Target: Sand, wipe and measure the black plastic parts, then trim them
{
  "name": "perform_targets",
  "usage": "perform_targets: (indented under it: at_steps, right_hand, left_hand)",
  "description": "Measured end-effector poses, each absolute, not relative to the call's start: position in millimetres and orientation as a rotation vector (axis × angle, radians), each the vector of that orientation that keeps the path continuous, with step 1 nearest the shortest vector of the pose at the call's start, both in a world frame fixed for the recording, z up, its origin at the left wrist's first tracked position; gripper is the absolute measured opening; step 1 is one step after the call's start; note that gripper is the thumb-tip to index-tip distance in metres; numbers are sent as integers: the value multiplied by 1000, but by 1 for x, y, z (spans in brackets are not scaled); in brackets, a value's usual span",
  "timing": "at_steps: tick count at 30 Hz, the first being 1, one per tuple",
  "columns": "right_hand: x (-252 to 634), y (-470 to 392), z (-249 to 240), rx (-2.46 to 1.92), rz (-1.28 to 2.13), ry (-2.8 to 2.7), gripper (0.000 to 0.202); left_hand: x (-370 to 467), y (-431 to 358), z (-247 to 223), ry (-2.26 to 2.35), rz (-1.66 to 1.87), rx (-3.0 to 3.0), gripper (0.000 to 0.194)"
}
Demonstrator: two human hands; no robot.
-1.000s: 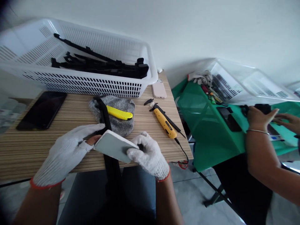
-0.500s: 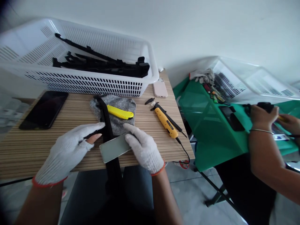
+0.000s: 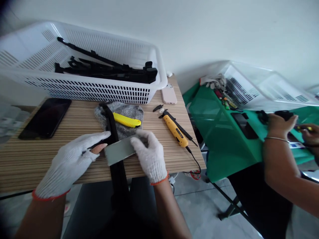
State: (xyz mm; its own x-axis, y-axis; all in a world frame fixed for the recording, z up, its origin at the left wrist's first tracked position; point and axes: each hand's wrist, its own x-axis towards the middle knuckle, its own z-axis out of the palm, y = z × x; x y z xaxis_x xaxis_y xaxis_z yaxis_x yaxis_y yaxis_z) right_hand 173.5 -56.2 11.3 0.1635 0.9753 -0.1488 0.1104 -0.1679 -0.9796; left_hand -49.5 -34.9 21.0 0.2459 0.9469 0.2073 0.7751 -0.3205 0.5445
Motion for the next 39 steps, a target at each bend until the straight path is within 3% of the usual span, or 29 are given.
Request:
perform_targets:
  at_steps: [3,7,11,15,22,26,30,35,39]
  right_hand:
    - [172,-57,10,-1451,1234,-1237,40]
    - [173,-59,13,-1480,1112,-1097,38]
    - [175,-61,14,-1376,1331,-1285,44]
    - [177,-61,11,-1474,1140,-1100,38]
    - [183,-61,11,-1439,1120,-1128,38]
    - [186,-66,14,-1218,1246,-1440,38]
    - [199,-68,12,-1297,1330,-1115,36]
    - [219,-74,11,-1174,1517,-1033,56]
    - [224,-79,17,-1181,1389,-1230,22]
  left_hand:
    - [-50,-34,21,1561,739,2189,43]
    - [-51,-35,24,1559,749,2169,40]
    - [-50,-35,26,1542,743,2136,37]
    - [-49,-34,27,1574,734,2138,38]
    - [-49,-35,26,1590,724,2136,40]
    - [-49,-34,27,1560,735,2136,39]
    - [-47,-34,32,1599,674,2119,40]
    - [-45,-35,33,1635,698,2080,35]
    - [-48,-36,29,1739,702,2013,32]
